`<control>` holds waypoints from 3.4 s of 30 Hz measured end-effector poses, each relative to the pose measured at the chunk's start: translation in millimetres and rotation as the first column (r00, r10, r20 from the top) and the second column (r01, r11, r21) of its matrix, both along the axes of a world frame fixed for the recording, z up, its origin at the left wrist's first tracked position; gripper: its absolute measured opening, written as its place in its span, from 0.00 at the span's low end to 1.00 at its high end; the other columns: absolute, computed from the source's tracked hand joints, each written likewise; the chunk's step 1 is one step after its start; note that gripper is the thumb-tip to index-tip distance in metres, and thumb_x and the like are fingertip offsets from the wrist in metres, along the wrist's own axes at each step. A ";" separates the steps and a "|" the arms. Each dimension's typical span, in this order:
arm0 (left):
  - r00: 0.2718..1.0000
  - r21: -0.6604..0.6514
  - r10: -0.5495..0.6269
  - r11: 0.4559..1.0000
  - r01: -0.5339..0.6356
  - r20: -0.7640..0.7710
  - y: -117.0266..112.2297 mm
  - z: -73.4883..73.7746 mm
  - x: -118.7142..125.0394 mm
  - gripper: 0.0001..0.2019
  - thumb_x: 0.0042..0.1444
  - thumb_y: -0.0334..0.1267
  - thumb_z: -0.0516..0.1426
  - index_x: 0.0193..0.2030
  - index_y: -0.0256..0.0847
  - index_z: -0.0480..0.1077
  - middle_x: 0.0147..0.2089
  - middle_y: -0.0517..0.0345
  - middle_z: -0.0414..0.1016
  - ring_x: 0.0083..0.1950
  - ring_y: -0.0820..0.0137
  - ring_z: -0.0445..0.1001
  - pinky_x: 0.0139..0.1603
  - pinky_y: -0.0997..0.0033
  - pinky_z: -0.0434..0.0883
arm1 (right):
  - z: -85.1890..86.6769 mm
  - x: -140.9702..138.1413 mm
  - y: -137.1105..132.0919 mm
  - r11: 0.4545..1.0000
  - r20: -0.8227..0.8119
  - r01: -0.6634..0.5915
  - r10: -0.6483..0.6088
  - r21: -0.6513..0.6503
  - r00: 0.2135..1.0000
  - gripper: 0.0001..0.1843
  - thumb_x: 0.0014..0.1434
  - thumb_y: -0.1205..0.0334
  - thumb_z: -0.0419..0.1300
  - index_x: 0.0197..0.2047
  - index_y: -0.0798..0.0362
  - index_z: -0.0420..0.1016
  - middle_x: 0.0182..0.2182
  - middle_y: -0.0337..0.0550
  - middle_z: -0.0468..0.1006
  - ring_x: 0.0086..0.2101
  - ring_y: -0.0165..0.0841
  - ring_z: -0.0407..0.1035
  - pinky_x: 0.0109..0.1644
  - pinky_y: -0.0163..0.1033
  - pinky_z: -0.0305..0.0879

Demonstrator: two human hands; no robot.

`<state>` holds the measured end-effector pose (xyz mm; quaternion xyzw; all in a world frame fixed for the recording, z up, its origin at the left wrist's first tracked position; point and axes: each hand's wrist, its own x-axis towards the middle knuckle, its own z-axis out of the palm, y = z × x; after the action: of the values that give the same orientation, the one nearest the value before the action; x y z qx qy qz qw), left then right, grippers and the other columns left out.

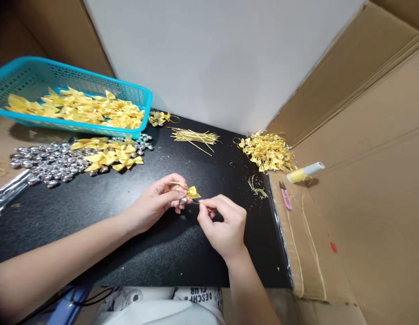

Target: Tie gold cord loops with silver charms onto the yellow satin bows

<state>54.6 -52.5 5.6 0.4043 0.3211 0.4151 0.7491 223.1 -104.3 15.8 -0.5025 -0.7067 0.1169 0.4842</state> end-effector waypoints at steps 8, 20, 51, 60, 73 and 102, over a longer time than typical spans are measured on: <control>1.000 0.048 -0.013 0.999 0.014 -0.014 -0.3 -1.4 -0.6 0.06 0.52 0.35 0.62 0.33 0.41 0.68 0.26 0.63 0.76 0.25 0.78 0.70 0.25 0.80 0.66 | -2.2 -1.5 -0.6 1.000 -0.050 0.004 -0.005 -0.021 0.999 0.07 0.54 0.74 0.60 0.29 0.53 0.75 0.21 0.36 0.73 0.21 0.26 0.64 0.25 0.33 0.62; 0.999 0.080 -0.039 0.996 0.040 -0.011 0.3 -2.4 -0.8 0.07 0.51 0.33 0.61 0.34 0.40 0.66 0.26 0.64 0.75 0.24 0.78 0.68 0.25 0.81 0.67 | -4.3 -5.6 -1.0 1.000 -0.079 -0.001 -0.001 -0.026 0.997 0.08 0.55 0.74 0.60 0.28 0.53 0.74 0.22 0.37 0.74 0.22 0.27 0.65 0.26 0.34 0.62; 0.975 -0.076 -0.171 0.980 0.183 0.142 1.5 -0.6 -2.3 0.15 0.46 0.38 0.67 0.33 0.39 0.65 0.24 0.61 0.78 0.22 0.78 0.71 0.24 0.81 0.71 | -1.3 -3.0 -0.4 0.997 -0.103 -0.074 0.074 0.005 0.992 0.08 0.53 0.76 0.60 0.29 0.54 0.75 0.20 0.35 0.69 0.21 0.25 0.61 0.25 0.32 0.60; 0.981 -0.082 -0.153 0.983 0.163 0.116 0.1 -1.6 -1.7 0.14 0.46 0.37 0.66 0.32 0.39 0.65 0.23 0.61 0.77 0.22 0.77 0.71 0.23 0.82 0.70 | 2.8 0.4 -0.2 0.996 -0.068 -0.087 0.087 0.005 0.994 0.09 0.53 0.77 0.60 0.28 0.54 0.74 0.20 0.34 0.68 0.21 0.24 0.61 0.25 0.32 0.59; 0.976 -0.119 -0.144 0.979 0.164 0.161 0.7 -2.4 -2.6 0.13 0.45 0.33 0.66 0.32 0.39 0.65 0.23 0.62 0.75 0.23 0.76 0.73 0.23 0.82 0.70 | 4.6 1.2 -2.0 0.995 -0.072 -0.099 0.097 -0.017 0.993 0.08 0.54 0.75 0.59 0.29 0.53 0.74 0.21 0.35 0.69 0.21 0.26 0.62 0.24 0.33 0.60; 0.971 -0.127 -0.152 0.976 0.176 0.183 -0.8 -4.5 -1.4 0.13 0.47 0.33 0.66 0.33 0.39 0.64 0.26 0.61 0.77 0.24 0.76 0.74 0.24 0.82 0.70 | 1.6 1.4 -1.3 0.994 -0.076 -0.104 0.102 -0.027 0.992 0.08 0.54 0.75 0.59 0.29 0.53 0.75 0.21 0.35 0.69 0.21 0.26 0.61 0.24 0.33 0.60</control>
<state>53.3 -53.3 1.2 0.3374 0.2494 0.3610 0.8329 224.5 -105.5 17.4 -0.4680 -0.7112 0.1715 0.4958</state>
